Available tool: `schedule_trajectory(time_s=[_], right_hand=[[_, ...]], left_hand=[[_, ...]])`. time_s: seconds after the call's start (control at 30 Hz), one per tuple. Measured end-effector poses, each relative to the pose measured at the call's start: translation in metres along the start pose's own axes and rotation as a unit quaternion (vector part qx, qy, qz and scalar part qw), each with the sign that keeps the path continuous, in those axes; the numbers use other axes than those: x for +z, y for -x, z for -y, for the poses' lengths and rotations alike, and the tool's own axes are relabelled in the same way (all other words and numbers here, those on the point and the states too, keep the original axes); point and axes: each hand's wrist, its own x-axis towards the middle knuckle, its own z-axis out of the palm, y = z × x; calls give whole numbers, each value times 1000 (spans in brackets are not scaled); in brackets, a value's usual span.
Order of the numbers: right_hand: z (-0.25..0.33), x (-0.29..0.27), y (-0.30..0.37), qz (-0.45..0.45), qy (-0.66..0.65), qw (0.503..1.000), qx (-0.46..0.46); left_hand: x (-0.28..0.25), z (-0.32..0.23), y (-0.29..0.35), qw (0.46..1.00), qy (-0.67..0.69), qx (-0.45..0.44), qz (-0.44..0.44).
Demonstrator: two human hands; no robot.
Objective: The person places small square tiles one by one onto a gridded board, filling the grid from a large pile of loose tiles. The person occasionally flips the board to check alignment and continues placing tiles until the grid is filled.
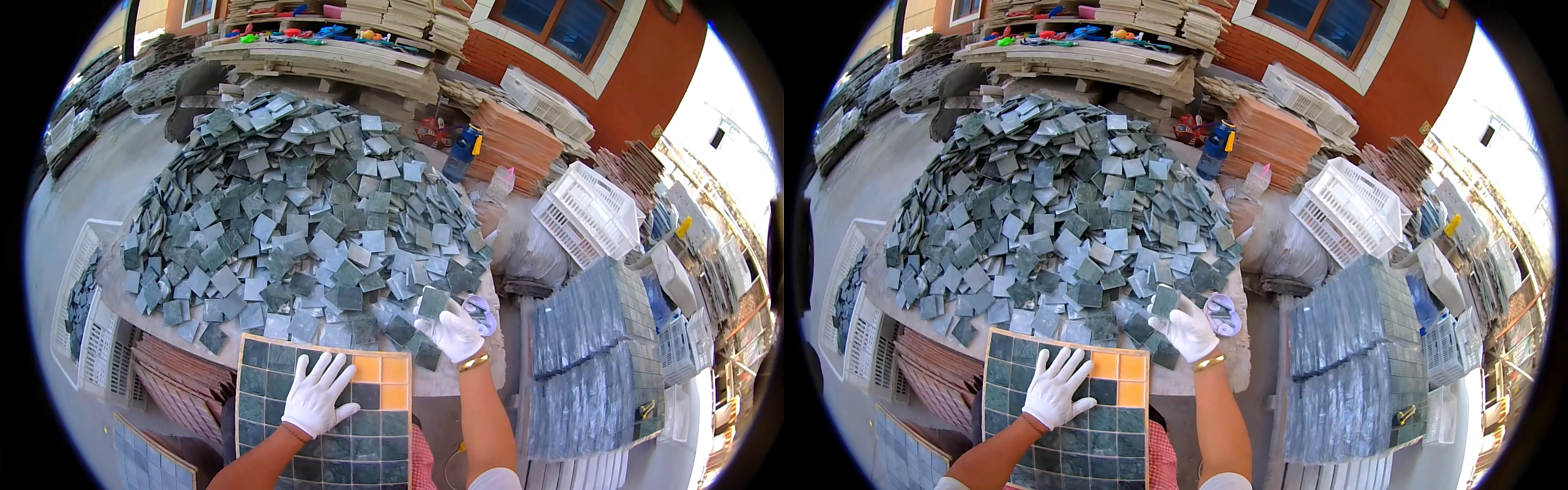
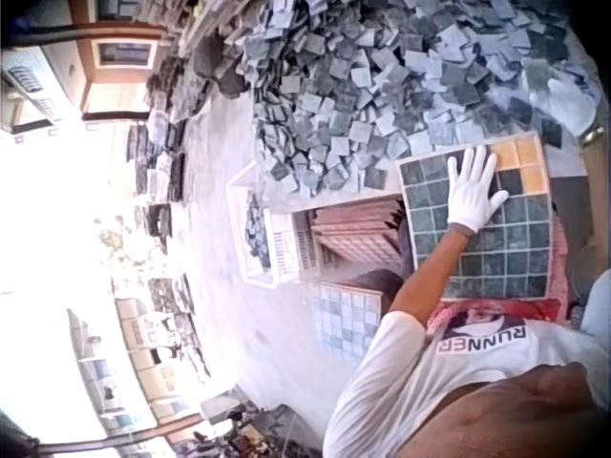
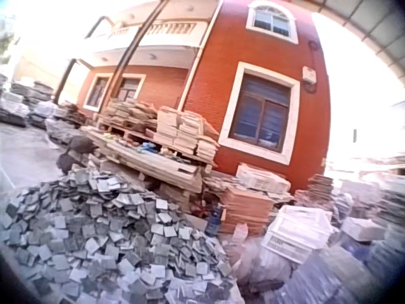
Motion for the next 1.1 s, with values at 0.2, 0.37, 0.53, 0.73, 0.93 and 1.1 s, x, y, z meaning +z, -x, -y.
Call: schedule_trajectory(time_s=[0.2,0.37,0.53,0.73,0.93,1.1], right_hand=[[-1,29,23,-56,83,995,31],[-22,51,12,-89,508,854,64],[-75,63,9,-55,695,716,-17],[-114,59,20,-77,766,627,-119],[-108,74,35,-102,735,670,-1],[-61,34,35,-293,827,476,-56]], left_hand=[[-1,0,1,1000,-1,-5,-1],[-1,1,2,1000,4,-2,-9],[2,2,4,1000,13,-11,-7],[2,0,1,1000,-2,-3,12],[5,-3,-7,996,48,71,24],[11,-13,-12,998,29,46,19]])
